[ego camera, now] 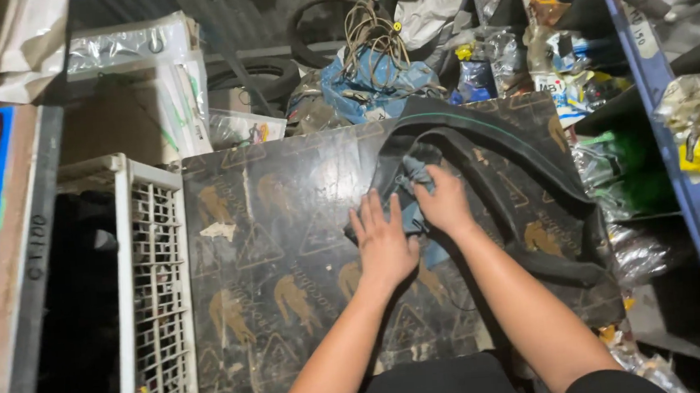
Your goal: The person wipes a small packaged item and a larger black rubber tube with a cloth on a cluttered table. They then place the cleaned packaged item onto a shelf.
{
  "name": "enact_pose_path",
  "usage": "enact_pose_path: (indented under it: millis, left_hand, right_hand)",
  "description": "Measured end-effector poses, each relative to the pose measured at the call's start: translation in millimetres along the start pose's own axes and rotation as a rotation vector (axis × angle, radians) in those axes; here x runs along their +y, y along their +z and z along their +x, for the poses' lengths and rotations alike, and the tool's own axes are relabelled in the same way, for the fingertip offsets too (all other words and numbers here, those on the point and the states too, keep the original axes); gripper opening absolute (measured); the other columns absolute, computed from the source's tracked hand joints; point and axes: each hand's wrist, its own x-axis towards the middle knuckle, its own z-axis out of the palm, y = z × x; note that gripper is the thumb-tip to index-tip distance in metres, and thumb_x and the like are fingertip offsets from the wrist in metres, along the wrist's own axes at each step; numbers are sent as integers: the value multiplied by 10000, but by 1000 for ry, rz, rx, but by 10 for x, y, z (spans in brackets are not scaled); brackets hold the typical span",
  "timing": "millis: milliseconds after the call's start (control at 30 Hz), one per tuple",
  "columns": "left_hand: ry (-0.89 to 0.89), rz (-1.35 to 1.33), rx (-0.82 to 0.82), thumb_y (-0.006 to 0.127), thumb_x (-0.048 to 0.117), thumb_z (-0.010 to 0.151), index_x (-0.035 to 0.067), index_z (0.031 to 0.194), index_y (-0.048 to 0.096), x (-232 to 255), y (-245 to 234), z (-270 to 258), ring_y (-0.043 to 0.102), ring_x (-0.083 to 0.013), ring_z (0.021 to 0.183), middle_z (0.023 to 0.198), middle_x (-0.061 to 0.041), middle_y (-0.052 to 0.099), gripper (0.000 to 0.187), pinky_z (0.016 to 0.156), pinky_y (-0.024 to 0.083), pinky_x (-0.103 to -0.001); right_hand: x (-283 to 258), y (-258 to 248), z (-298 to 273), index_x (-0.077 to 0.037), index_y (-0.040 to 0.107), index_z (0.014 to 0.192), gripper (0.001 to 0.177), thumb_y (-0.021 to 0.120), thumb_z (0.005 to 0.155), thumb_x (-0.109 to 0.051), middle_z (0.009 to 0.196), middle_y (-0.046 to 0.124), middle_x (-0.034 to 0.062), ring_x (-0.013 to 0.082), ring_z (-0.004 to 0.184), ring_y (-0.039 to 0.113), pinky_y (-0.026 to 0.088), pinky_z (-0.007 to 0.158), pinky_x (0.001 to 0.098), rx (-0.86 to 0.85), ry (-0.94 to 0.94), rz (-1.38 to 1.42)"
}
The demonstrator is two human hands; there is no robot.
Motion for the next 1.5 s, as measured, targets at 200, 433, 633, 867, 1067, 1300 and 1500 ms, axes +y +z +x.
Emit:
enact_pose_path:
  millis: [200, 433, 633, 867, 1067, 1300, 1500]
  left_hand:
    - [-38, 31, 133, 821, 244, 711, 45, 1369, 617, -113, 27, -99, 411, -381, 1383, 1466, -249, 466, 717, 1149, 265, -539]
    - [-263, 0, 45, 838, 244, 654, 176, 1217, 738, -514, -134, -548, 496, -290, 1322, 1320, -94, 586, 577, 1189, 278, -507]
    - [-297, -100, -147, 883, 338, 658, 122, 1232, 684, -238, -681, -233, 568, -375, 1196, 1203, -143, 604, 645, 1055, 416, -546]
    - [-190, -54, 95, 496, 306, 1013, 202, 1173, 683, -382, -142, 327, 642, -336, 1021, 982, -88, 704, 267, 940, 430, -527]
    - [-95, -175, -144, 435, 267, 1050, 126, 1173, 698, -704, -283, 65, 726, -410, 986, 954, -214, 761, 323, 914, 469, -480]
    - [-175, -600, -314, 487, 230, 1046, 77, 1316, 650, -816, -568, -266, 612, -471, 1217, 1202, -268, 704, 351, 1028, 485, -568]
    - [-397, -269, -294, 501, 300, 1008, 235, 1391, 533, -556, -479, -262, 683, -511, 1051, 1028, -276, 709, 390, 887, 548, -566]
  right_hand:
    - [112, -345, 188, -69, 684, 1251, 432, 769, 857, -223, 1092, 740, 252, 471, 1079, 686, 532, 935, 561, 70, 51, -89]
    - [-137, -602, 164, -71, 754, 1005, 284, 792, 770, -227, 883, 747, 201, 432, 930, 713, 554, 831, 500, -83, -111, -149]
    - [-280, -375, 284, -31, 732, 924, 244, 802, 787, -220, 834, 713, 219, 438, 880, 696, 528, 779, 500, -132, -83, -8]
    - [-253, -124, 128, -109, 735, 1147, 342, 803, 868, -296, 1051, 756, 170, 383, 1053, 707, 563, 845, 476, 22, 108, -91]
    - [-145, -185, -103, -105, 737, 1114, 333, 830, 795, -126, 985, 754, 193, 418, 960, 717, 562, 746, 492, 272, -26, -47]
    - [-332, -155, 95, -182, 742, 1020, 346, 832, 700, -280, 901, 762, 120, 382, 943, 717, 535, 798, 490, 60, -5, -69]
    - [-391, 63, 229, -203, 749, 993, 291, 820, 722, -280, 924, 777, 138, 399, 948, 725, 540, 791, 511, -32, -162, -112]
